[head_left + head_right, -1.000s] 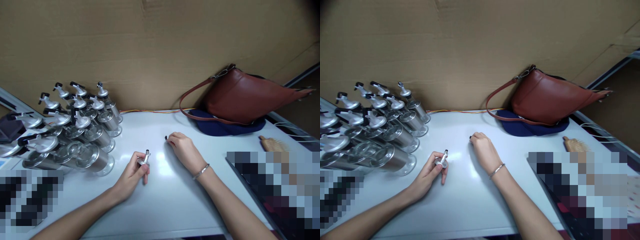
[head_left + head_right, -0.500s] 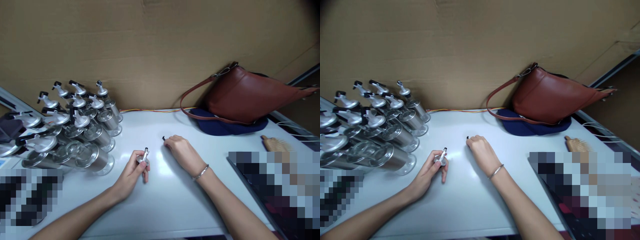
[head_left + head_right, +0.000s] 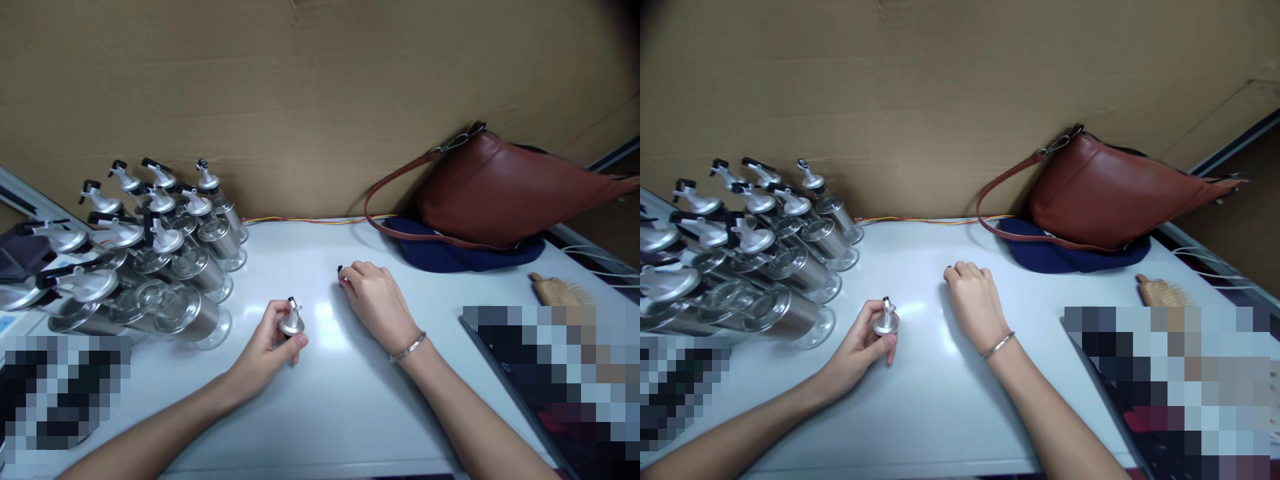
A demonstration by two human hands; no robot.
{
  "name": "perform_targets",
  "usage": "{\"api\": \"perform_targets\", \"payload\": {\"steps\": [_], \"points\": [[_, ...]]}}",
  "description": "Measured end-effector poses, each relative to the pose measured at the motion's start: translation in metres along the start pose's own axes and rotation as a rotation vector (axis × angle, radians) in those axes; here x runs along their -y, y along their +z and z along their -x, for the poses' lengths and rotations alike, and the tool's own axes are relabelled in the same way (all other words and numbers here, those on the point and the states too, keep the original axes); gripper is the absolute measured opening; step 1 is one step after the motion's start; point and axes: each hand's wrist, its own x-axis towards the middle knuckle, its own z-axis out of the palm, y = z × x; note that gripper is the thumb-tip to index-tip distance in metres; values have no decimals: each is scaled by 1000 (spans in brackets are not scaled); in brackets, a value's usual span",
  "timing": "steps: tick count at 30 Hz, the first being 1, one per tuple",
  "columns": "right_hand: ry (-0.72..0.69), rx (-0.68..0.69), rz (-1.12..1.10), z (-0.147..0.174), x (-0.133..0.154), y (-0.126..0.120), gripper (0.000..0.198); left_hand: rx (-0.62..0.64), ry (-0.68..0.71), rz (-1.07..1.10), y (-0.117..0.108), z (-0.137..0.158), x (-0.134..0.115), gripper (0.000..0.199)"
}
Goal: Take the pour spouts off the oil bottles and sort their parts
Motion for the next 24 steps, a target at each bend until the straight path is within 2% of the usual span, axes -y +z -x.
{"api": "perform_targets", "payload": {"steps": [2,4,6,9,15,19,24], "points": [[-48,-84,-142,1,5,-4,17,-7,-14,17,0,0,1,40],[-173,-136,-359,3,11,-6,21,5,-8,27,-1,0,2,40],[-327,-131,-516,5,17,-6,26,37,26,36,-2,0,3,37],[-461,-90,-548,7,22,-5,26,74,77,47,-2,-1,2,35],[-432,22,-605,8,26,-5,21,85,98,58,-3,0,0,38],[-400,122,-633,9,26,-8,24,123,121,62,-3,1,0,37],[-387,177,-717,8,24,-15,24,146,102,17,-3,3,-5,42]]}}
